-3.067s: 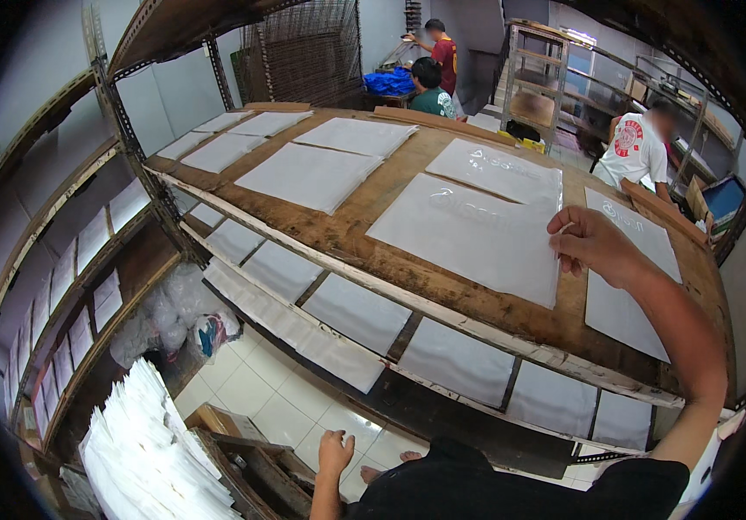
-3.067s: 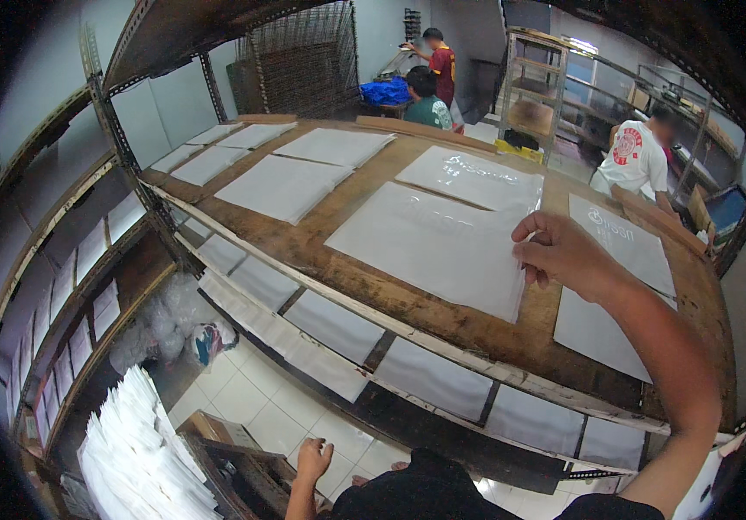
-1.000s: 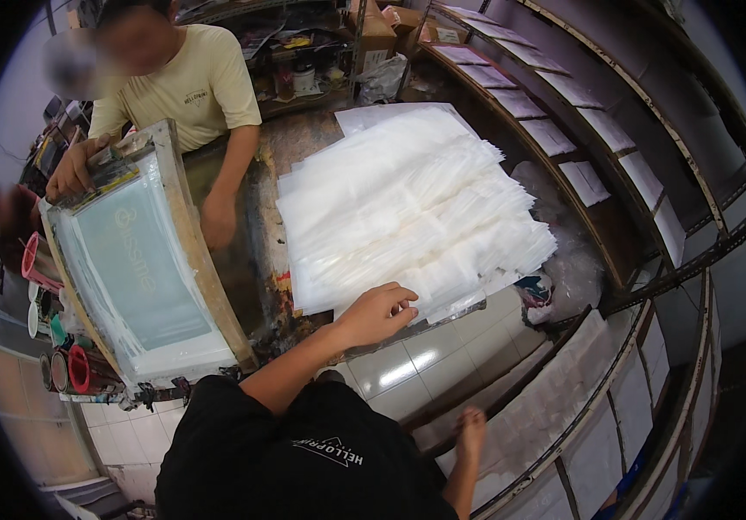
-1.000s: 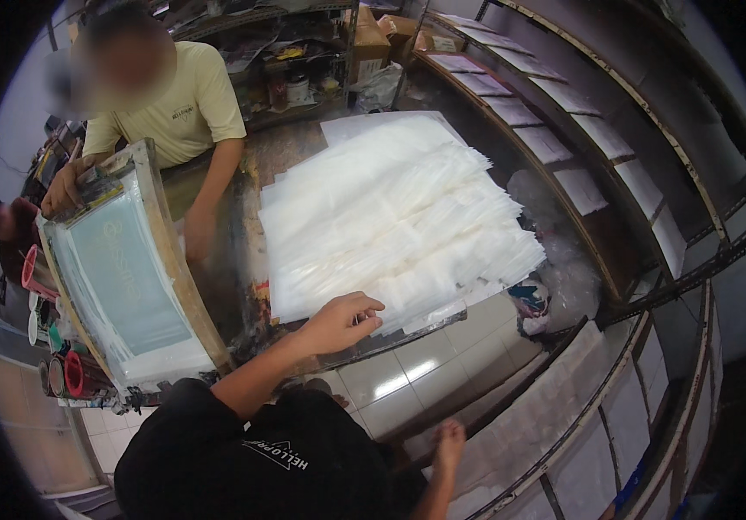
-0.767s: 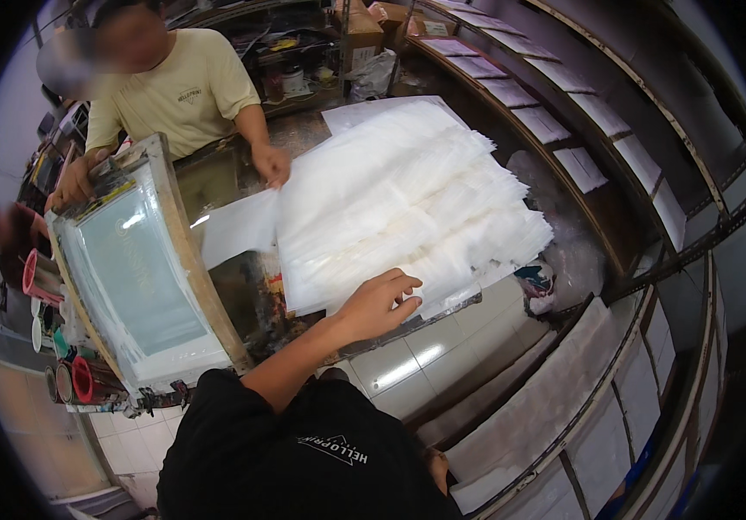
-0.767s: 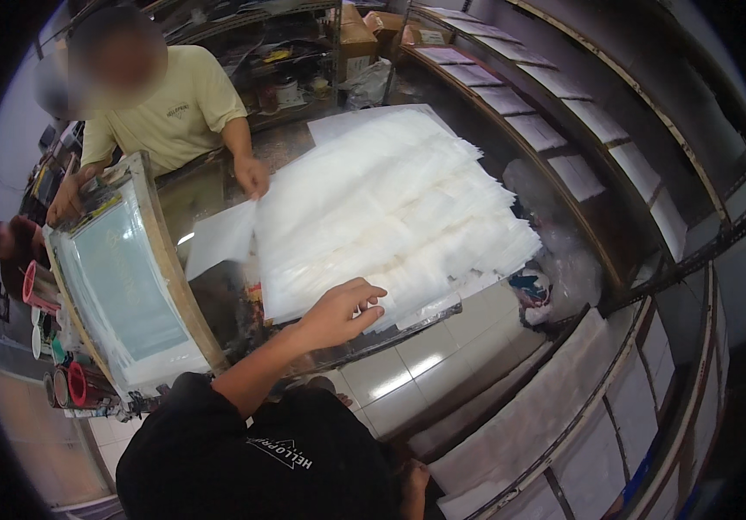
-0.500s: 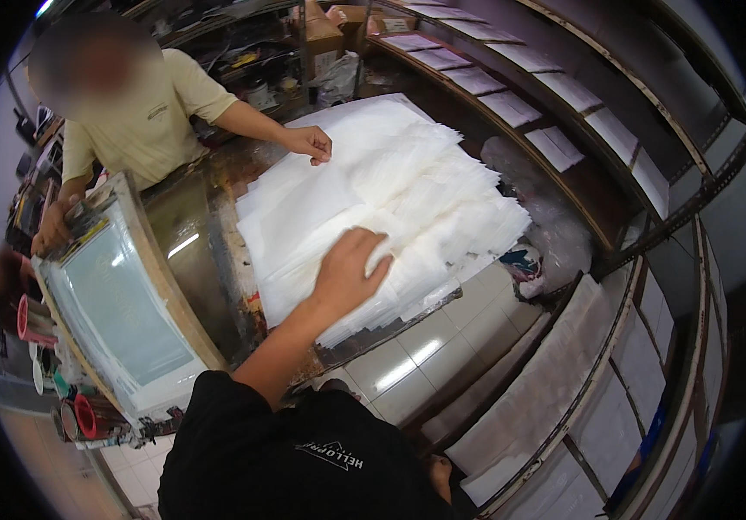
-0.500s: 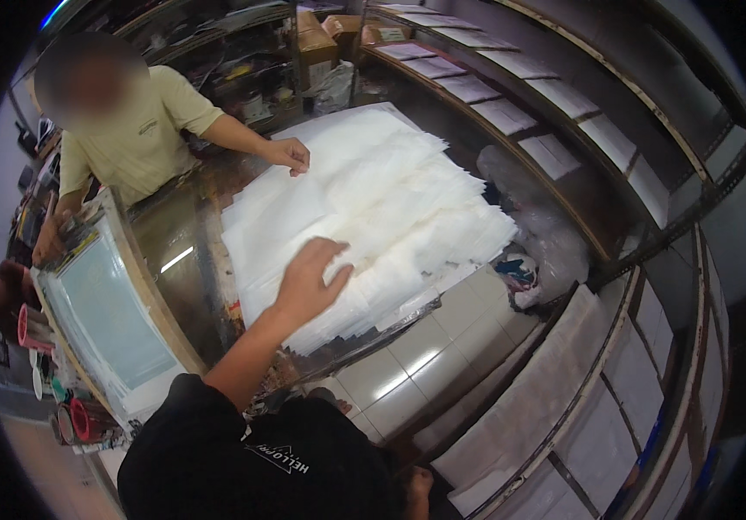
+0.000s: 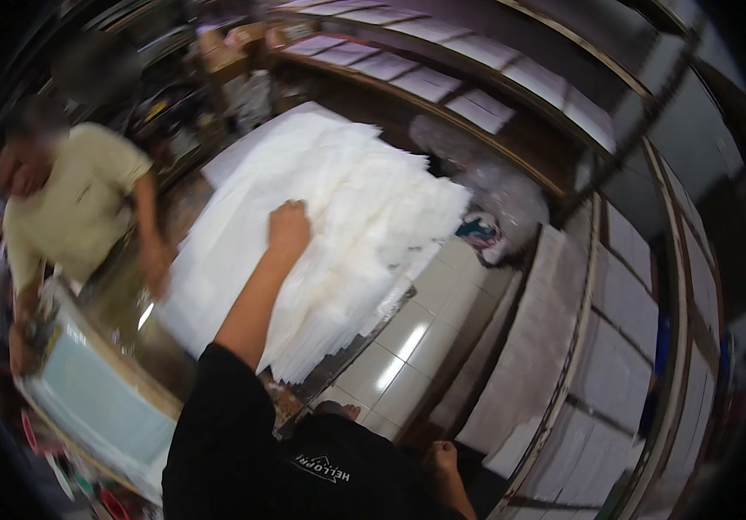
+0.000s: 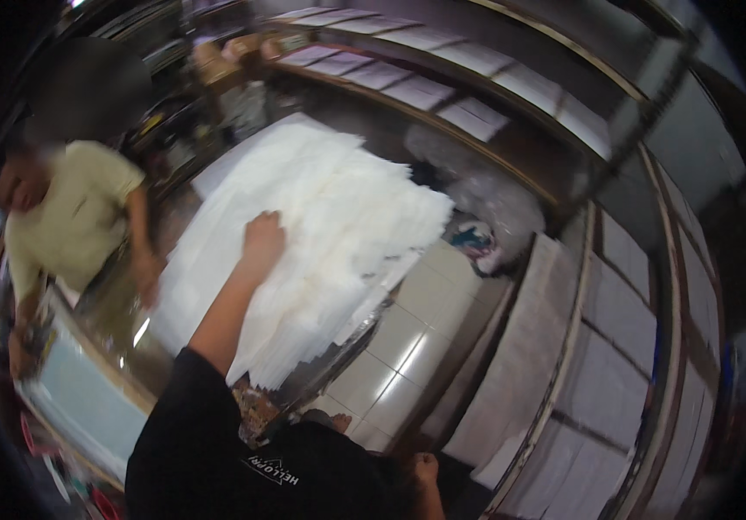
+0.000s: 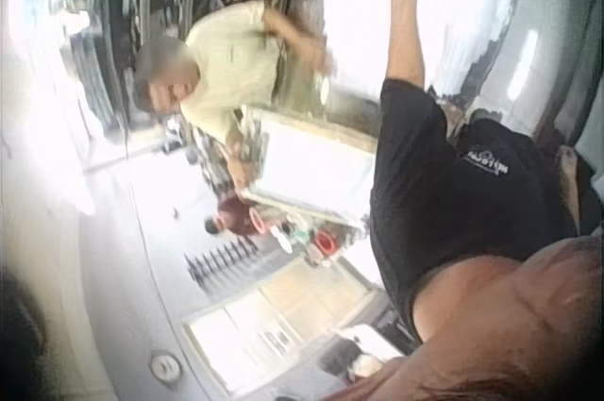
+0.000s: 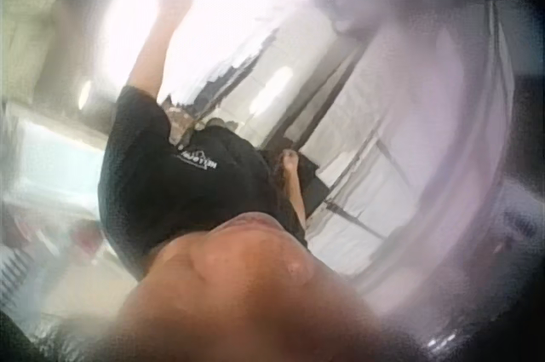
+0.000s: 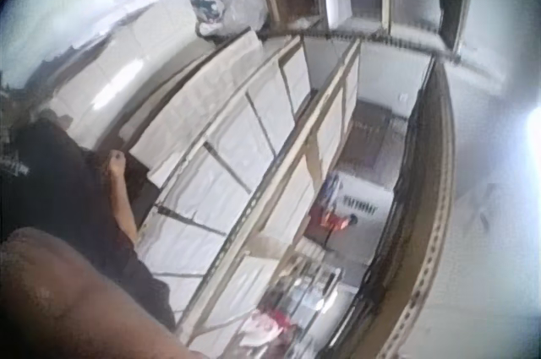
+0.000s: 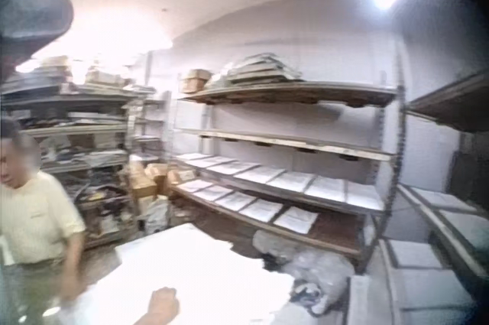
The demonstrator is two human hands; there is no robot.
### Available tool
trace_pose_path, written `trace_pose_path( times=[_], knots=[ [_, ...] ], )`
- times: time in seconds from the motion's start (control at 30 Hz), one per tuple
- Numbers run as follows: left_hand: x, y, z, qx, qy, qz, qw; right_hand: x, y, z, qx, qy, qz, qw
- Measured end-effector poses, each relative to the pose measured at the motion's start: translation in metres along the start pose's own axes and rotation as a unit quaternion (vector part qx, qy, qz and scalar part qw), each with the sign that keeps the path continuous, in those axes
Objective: The person repeatedly picks up white sheets of paper from a table and places them onto a multi-tiered wooden drying rack. The person handles the sheets one at a time, arranging them flat on the rack surfaces.
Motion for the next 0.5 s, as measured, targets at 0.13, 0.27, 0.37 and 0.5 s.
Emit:
trace_pose_path(
  times=[0.13, 0.27, 0.37, 0.5],
  knots=[
    [0.007, 0.023, -0.011, 0.016, 0.076, 0.056, 0.995, -0.024, 0.001, 0.012, 0.086, -0.04, -0.013, 0.995],
    [0.004, 0.012, -0.027, -0.006, 0.07, 0.012, 0.997, 0.017, 0.008, -0.06, 0.129, -0.033, 0.055, 0.99],
    [-0.014, 0.015, -0.019, -0.063, 0.088, -0.03, 0.994, -0.002, 0.008, -0.059, 0.108, -0.018, 0.024, 0.994],
    [0.009, -0.034, 0.052, -0.05, 0.156, -0.058, 0.985, 0.011, 0.012, -0.13, 0.041, -0.114, 0.047, 0.992]
  ],
)
Point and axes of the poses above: each hand's wrist, its own x-axis away from the middle knuckle, its own y-axis out of the palm, z = x × y, the point moved 10 cm from there along -x, towards the middle knuckle, and after that the axes turned 2 degrees about x, right-handed, at the moved point
